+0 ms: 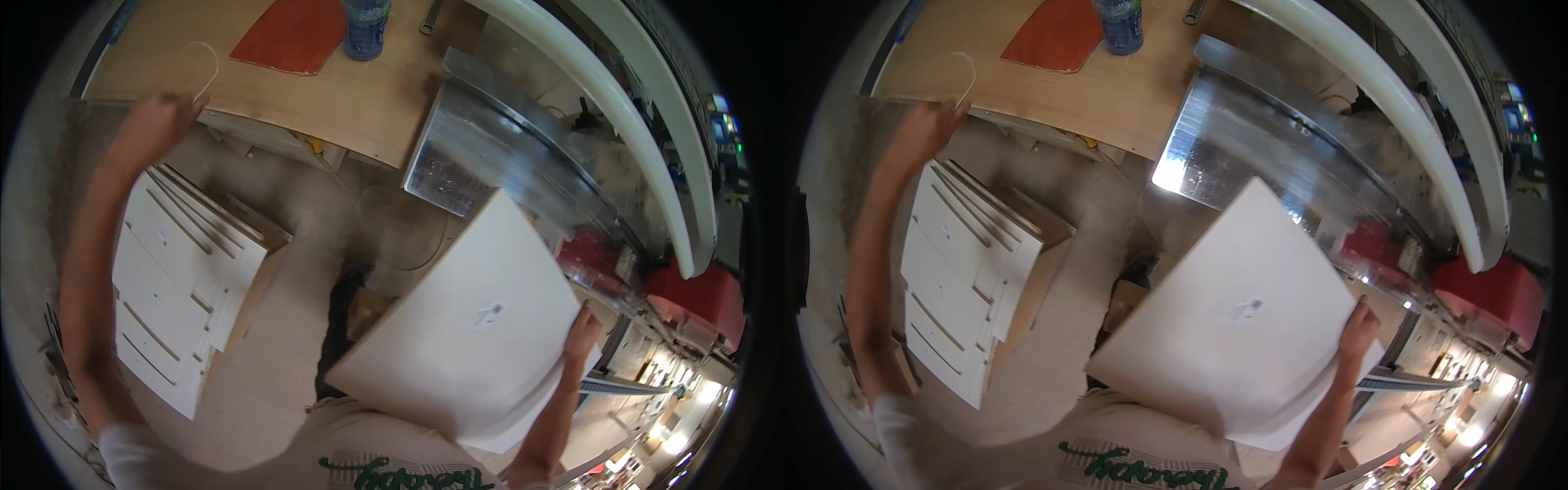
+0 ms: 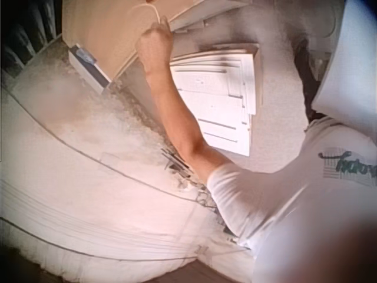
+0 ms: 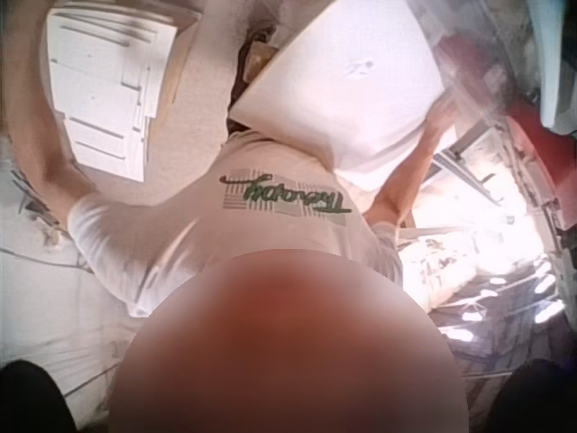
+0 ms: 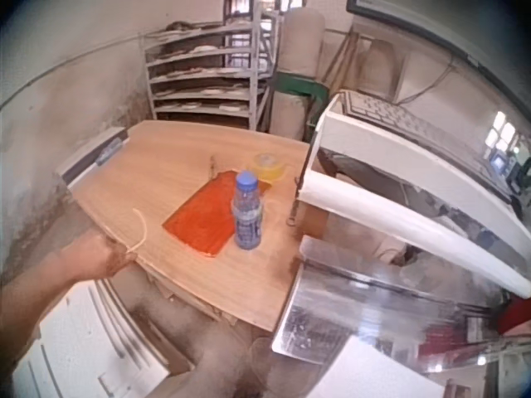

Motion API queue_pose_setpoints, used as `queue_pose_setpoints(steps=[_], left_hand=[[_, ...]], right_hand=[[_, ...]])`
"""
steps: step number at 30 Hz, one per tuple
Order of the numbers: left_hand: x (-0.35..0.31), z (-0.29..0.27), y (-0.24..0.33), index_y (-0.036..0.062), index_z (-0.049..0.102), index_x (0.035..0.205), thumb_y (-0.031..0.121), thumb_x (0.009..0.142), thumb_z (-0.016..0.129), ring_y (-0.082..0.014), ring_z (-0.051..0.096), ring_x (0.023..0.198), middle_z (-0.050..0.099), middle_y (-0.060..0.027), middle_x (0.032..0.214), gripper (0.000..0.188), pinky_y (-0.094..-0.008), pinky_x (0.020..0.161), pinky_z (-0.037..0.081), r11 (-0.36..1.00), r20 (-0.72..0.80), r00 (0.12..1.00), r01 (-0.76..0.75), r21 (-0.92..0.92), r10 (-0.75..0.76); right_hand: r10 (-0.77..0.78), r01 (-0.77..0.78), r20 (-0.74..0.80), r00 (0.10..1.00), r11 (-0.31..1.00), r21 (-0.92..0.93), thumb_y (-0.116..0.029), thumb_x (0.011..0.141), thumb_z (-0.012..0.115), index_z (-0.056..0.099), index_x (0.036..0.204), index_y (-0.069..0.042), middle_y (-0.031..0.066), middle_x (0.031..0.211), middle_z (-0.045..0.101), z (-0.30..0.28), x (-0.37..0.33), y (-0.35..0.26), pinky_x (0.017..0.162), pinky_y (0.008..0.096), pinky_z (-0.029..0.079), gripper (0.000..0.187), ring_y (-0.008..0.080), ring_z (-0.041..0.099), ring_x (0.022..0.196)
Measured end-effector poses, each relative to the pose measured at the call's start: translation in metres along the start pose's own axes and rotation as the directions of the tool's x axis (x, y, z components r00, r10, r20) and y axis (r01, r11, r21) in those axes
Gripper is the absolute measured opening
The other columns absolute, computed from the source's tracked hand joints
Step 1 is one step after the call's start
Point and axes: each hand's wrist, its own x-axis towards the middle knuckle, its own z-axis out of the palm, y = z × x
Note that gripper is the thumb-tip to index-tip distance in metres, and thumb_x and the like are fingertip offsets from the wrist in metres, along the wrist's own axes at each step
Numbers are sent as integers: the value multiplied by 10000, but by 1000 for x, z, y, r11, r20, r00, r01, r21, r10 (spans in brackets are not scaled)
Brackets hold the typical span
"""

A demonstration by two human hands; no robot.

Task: The person loads white rectangular panels onto a conveyor, feeds them through an edge-banding machine, and retrieves them. They then use a utility knife to trim excess edge banding from the panel edges and stack the finished pieces.

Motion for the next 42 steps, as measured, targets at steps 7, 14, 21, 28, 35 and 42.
queue_pose_setpoints(steps=[7, 14, 21, 28, 35, 42], left_hand=[[-66, 123, 56, 0, 638, 761, 306, 1003, 661, -423, 640, 626, 636, -236, 684, 391, -498, 590, 526, 952, -44, 999, -42, -304, 29], [-56, 134, 108, -22, 627, 811, 321, 986, 680, -434, 672, 734, 664, -239, 756, 388, -497, 653, 543, 902, 169, 983, 137, -409, -72], [-36, 100, 206, -4, 630, 933, 360, 1000, 669, -404, 644, 754, 667, -223, 856, 373, -468, 681, 509, 519, 187, 982, 165, -839, -11], [-41, 79, 287, -22, 589, 679, 438, 1024, 619, -117, 510, 602, 526, -35, 591, 576, -367, 574, 431, 28, 338, 898, 344, -938, 283], [-45, 87, 303, -28, 556, 647, 423, 1011, 643, -109, 455, 577, 475, -23, 567, 586, -384, 538, 387, -151, 231, 964, 250, -956, 132], [-43, 84, 301, -48, 748, 904, 412, 1031, 619, -134, 662, 735, 729, -69, 822, 494, -313, 685, 518, -182, 330, 911, 378, -908, 248]], right_hand=[[-68, 68, 7, 998, 980, -188, -327, 1087, 460, 519, 722, 89, 220, 621, 485, -8, -3, 9, 599, 476, 382, 556, 264, 417, 589], [-134, 124, -49, 990, 978, -169, -334, 1086, 475, 508, 711, 87, 209, 583, 435, -6, -4, 9, 553, 457, 335, 565, 232, 357, 566], [-29, 24, -22, 999, 982, -189, -338, 1082, 493, 546, 736, 85, 229, 597, 459, -11, -5, 11, 571, 474, 372, 548, 246, 388, 568], [-107, 85, -97, 990, 974, -208, -248, 1048, 556, 643, 905, 70, 249, 776, 603, -12, -10, 6, 650, 477, 454, 360, 369, 574, 709], [-137, -61, -429, 893, 908, -415, -308, 1019, 629, 589, 1224, 70, 264, 1261, 567, -44, -90, 69, 969, 521, 481, 432, 450, 560, 1126], [651, -690, -257, 715, 716, -108, -472, 1043, 569, 644, 1129, 108, 230, 983, 685, -91, -305, 133, 881, 464, 531, 592, 380, 663, 936]])
